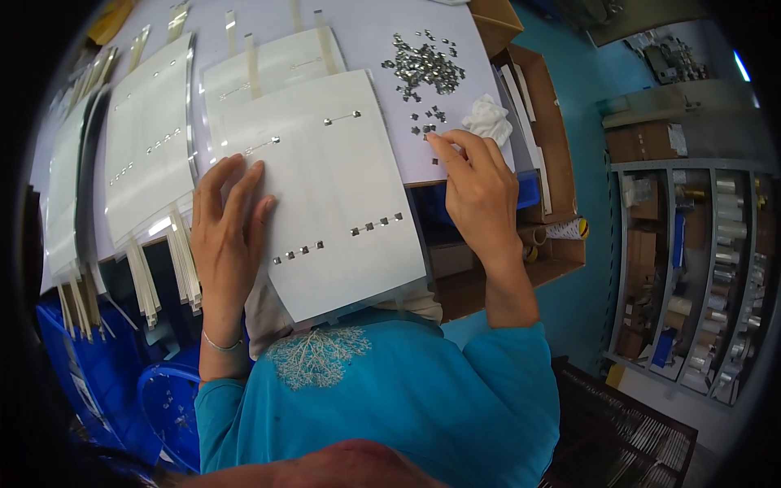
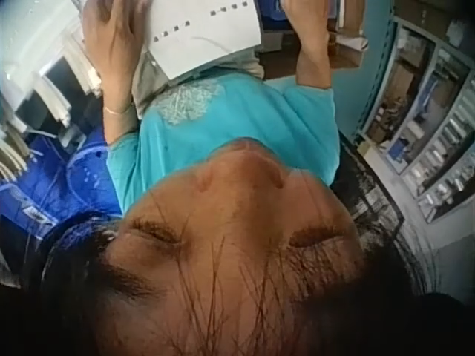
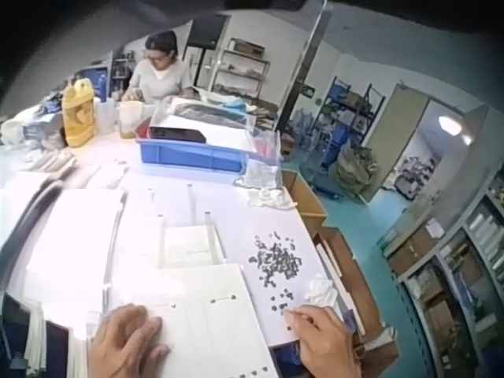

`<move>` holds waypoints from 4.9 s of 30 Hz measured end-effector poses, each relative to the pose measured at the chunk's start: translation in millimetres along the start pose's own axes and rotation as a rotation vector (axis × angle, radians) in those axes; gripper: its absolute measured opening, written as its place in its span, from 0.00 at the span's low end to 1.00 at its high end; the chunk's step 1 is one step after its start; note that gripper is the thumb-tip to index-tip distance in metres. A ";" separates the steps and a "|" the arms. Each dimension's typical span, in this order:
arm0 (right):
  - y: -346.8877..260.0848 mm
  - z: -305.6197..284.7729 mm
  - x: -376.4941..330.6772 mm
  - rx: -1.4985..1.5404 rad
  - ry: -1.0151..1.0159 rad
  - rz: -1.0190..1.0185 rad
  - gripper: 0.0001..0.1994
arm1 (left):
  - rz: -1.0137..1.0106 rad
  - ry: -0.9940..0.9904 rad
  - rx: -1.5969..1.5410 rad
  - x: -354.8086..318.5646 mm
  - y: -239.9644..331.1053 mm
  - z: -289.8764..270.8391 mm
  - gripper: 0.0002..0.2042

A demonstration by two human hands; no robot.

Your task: Inserting small metal studs into pre-punched holes on white sheets at an industrial workstation.

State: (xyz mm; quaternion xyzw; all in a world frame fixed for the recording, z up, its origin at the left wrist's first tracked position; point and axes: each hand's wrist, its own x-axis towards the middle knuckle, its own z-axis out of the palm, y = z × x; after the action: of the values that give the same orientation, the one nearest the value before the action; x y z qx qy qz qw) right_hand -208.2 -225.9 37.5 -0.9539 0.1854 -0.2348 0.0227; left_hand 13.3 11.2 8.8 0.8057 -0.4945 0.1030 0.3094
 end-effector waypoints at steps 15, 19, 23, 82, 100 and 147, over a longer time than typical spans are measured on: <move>-94.2 55.8 87.8 0.204 -0.075 -0.420 0.23 | 0.020 0.050 -0.093 -1.9 1.7 1.3 0.19; -102.4 62.2 88.1 0.148 -0.071 -0.454 0.21 | 0.038 0.045 -0.089 -1.0 -3.8 2.2 0.20; -113.4 58.6 89.7 0.087 -0.082 -0.476 0.20 | 0.054 0.049 -0.057 0.4 -5.8 1.3 0.20; -40.5 -7.7 -105.9 1.388 -0.096 0.454 0.10 | -0.290 0.423 -0.976 -3.0 -73.0 -119.9 0.27; -39.5 7.0 -89.7 1.274 -0.105 0.485 0.08 | -0.587 0.309 -0.625 -25.3 -190.8 -101.2 0.25; 3.4 -2.4 -23.4 0.117 0.053 0.042 0.12 | 0.208 -0.416 -0.126 5.8 32.4 -5.3 0.50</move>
State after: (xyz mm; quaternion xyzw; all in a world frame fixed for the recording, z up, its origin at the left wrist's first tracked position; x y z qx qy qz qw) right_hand -229.7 -220.4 28.9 -0.9404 0.1917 -0.2699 0.0782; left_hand -10.9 -0.3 28.5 0.7334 -0.6335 -0.0650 0.2380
